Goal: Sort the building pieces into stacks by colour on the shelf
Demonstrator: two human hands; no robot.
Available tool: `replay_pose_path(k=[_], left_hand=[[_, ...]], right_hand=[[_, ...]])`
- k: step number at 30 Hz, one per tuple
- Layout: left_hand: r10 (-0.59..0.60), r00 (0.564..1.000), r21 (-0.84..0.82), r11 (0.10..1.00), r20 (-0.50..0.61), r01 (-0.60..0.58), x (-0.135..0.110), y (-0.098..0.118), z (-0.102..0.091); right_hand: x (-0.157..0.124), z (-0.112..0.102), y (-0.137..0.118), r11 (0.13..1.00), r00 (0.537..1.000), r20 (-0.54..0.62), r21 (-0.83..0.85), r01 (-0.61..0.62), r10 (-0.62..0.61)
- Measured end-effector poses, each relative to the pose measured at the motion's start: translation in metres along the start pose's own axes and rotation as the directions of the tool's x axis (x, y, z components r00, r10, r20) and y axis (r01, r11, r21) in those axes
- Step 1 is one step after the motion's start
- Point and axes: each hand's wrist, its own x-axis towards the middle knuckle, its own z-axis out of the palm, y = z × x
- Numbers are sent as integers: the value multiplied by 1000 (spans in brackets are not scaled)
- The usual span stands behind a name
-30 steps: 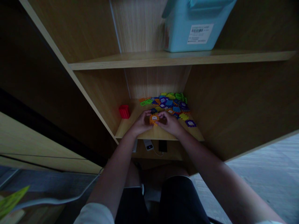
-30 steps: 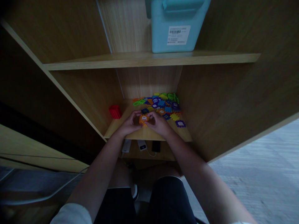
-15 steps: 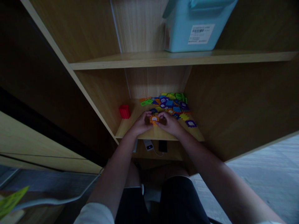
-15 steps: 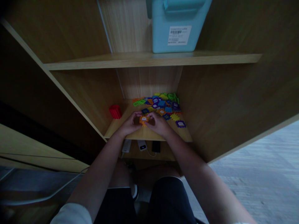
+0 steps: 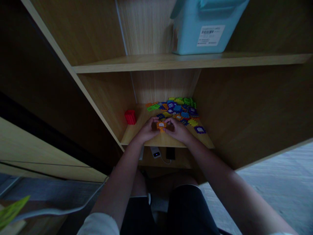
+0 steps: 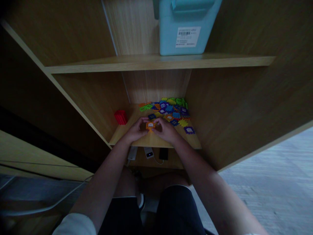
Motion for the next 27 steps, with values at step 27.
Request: replay_pose_path(k=[27], left_hand=[[5, 1000, -45, 999, -5, -5, 2, -1, 0]], right_hand=[[-1, 2, 4, 1000, 999, 36, 16, -13, 12]])
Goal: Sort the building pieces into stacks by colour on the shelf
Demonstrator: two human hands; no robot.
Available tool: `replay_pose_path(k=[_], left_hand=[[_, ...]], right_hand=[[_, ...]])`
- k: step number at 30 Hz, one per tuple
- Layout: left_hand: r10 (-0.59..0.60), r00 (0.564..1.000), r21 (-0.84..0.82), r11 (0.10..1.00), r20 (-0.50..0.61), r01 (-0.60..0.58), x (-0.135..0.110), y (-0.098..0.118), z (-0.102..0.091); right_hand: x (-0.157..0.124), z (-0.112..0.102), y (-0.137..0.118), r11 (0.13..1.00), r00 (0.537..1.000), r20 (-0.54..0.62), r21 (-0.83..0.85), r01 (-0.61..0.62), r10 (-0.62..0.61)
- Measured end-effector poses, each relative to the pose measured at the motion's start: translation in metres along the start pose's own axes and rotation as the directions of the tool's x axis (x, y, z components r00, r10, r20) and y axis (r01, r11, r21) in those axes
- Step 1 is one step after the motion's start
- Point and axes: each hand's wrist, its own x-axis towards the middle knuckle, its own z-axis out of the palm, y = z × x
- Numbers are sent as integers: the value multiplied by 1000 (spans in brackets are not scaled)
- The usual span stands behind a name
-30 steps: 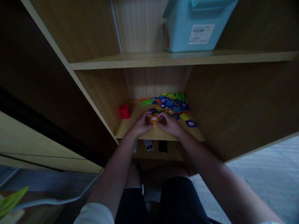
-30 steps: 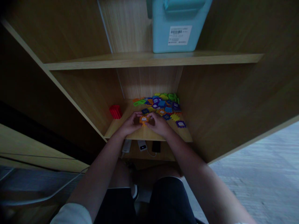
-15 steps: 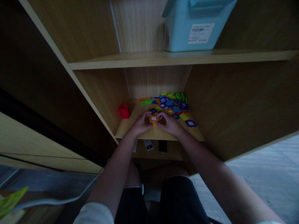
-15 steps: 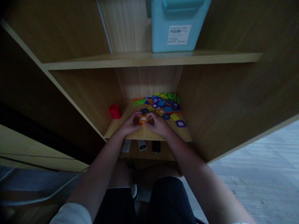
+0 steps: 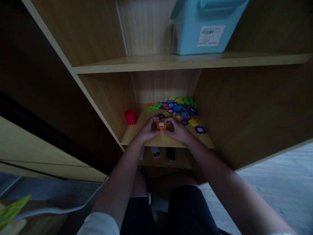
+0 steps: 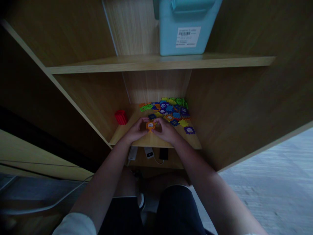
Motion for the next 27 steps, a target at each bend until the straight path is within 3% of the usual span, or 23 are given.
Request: replay_pose_path(k=[27], left_hand=[[7, 1000, 68, 998, 30, -9, -1, 3, -1]], right_hand=[[0, 4, 7, 1000, 1000, 4, 6, -6, 6]])
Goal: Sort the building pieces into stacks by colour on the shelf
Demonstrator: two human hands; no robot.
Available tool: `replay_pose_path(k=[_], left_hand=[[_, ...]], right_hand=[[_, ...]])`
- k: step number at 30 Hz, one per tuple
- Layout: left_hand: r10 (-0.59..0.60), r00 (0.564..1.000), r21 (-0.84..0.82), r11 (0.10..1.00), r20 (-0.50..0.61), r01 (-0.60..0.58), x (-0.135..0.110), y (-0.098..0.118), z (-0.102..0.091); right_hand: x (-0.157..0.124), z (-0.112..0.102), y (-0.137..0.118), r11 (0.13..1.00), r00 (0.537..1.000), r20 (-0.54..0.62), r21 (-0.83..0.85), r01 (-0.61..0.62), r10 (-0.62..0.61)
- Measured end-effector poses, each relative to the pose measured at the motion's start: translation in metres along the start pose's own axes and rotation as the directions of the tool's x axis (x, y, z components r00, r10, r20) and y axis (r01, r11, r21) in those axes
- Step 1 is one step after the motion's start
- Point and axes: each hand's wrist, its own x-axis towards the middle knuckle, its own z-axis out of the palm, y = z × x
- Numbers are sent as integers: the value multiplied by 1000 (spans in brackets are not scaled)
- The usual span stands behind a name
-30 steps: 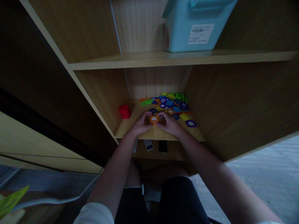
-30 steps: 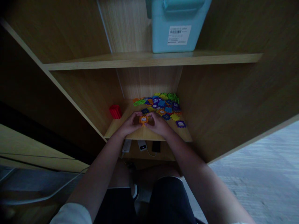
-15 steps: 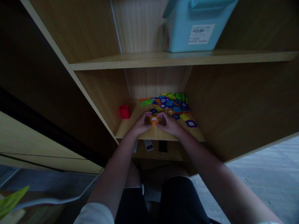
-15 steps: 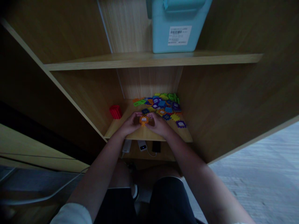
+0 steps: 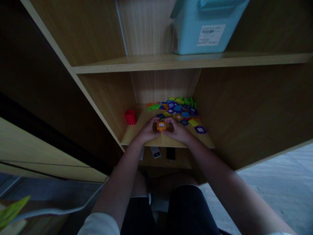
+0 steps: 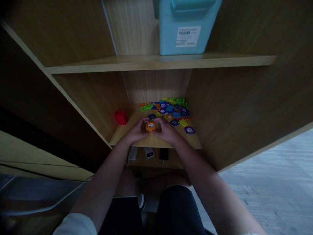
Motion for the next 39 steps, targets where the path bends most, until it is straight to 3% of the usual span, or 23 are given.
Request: replay_pose_path(k=[14, 39], left_hand=[[-31, 999, 1, 1000, 27, 31, 0, 10, 0], [-14, 1000, 33, 999, 28, 13, 0, 10, 0]], right_hand=[[2, -1, -2, 999, 998, 58, -32, 17, -15], [1, -2, -6, 1000, 1000, 22, 17, -10, 10]])
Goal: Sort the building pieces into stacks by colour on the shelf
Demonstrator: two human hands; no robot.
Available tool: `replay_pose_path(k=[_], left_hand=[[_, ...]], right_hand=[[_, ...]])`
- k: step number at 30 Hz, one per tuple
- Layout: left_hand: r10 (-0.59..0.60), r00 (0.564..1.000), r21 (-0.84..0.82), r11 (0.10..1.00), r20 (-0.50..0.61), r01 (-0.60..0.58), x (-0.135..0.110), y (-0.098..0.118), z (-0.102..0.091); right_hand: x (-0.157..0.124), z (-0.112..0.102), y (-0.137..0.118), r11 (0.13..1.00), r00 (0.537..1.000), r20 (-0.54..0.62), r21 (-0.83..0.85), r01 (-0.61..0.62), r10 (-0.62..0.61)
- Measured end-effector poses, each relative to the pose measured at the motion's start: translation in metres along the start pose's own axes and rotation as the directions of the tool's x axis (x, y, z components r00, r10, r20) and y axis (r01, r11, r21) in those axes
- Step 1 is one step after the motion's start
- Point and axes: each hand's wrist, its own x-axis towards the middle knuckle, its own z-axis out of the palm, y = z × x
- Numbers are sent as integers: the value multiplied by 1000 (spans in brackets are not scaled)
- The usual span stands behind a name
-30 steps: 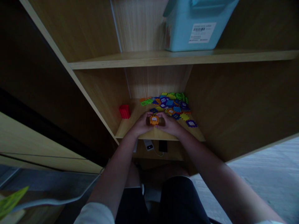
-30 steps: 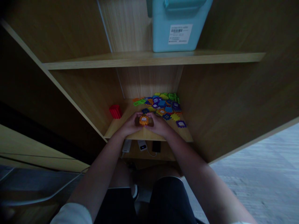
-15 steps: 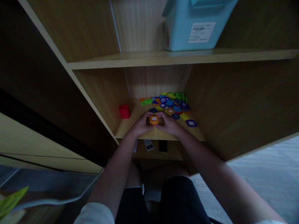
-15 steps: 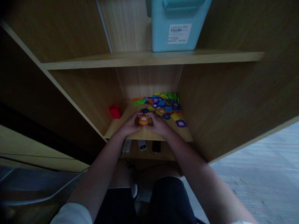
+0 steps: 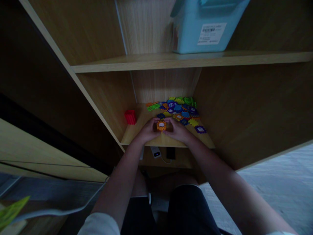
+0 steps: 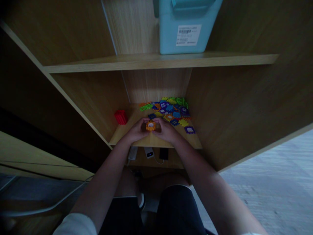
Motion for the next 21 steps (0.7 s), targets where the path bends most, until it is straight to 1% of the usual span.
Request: replay_pose_path(k=[4, 6, 7, 9, 10, 12, 14, 15, 17, 21], left_hand=[[2, 1000, 8, 1000, -10, -2, 0, 1, 0], [8, 1000, 13, 1000, -15, -8, 0, 0, 0], [11, 1000, 19, 1000, -20, -10, 0, 0, 0], [10, 1000, 33, 999, -26, -9, -1, -2, 1], [3, 1000, 39, 999, -25, -2, -1, -3, 1], [-12, 1000, 45, 999, -25, 13, -1, -4, 1], [-16, 1000, 45, 999, -26, 17, -1, -5, 2], [-15, 999, 46, 999, -29, 16, -1, -5, 2], [-10, 999, 42, 999, -32, 11, -1, -4, 2], [-9, 1000, 31, 999, -23, 9, -2, -2, 2]], right_hand=[[0, 0, -1, 1000, 1000, 12, -21, -6, 6], [1, -2, -2, 999, 1000, -4, -48, 5, -5], [1, -4, -2, 997, 999, -35, -77, 8, -11], [2, -8, 1, 984, 988, -156, -174, -26, -2], [2, -9, 3, 970, 971, -238, -230, -75, 19], [1, -11, 9, 923, 913, -399, -316, -220, 81], [-1, -9, 16, 877, 856, -502, -348, -331, 124], [-3, -8, 18, 866, 840, -527, -352, -355, 130], [-5, -5, 21, 861, 830, -543, -354, -366, 129], [-6, -3, 21, 857, 842, -524, -367, -362, 131]])
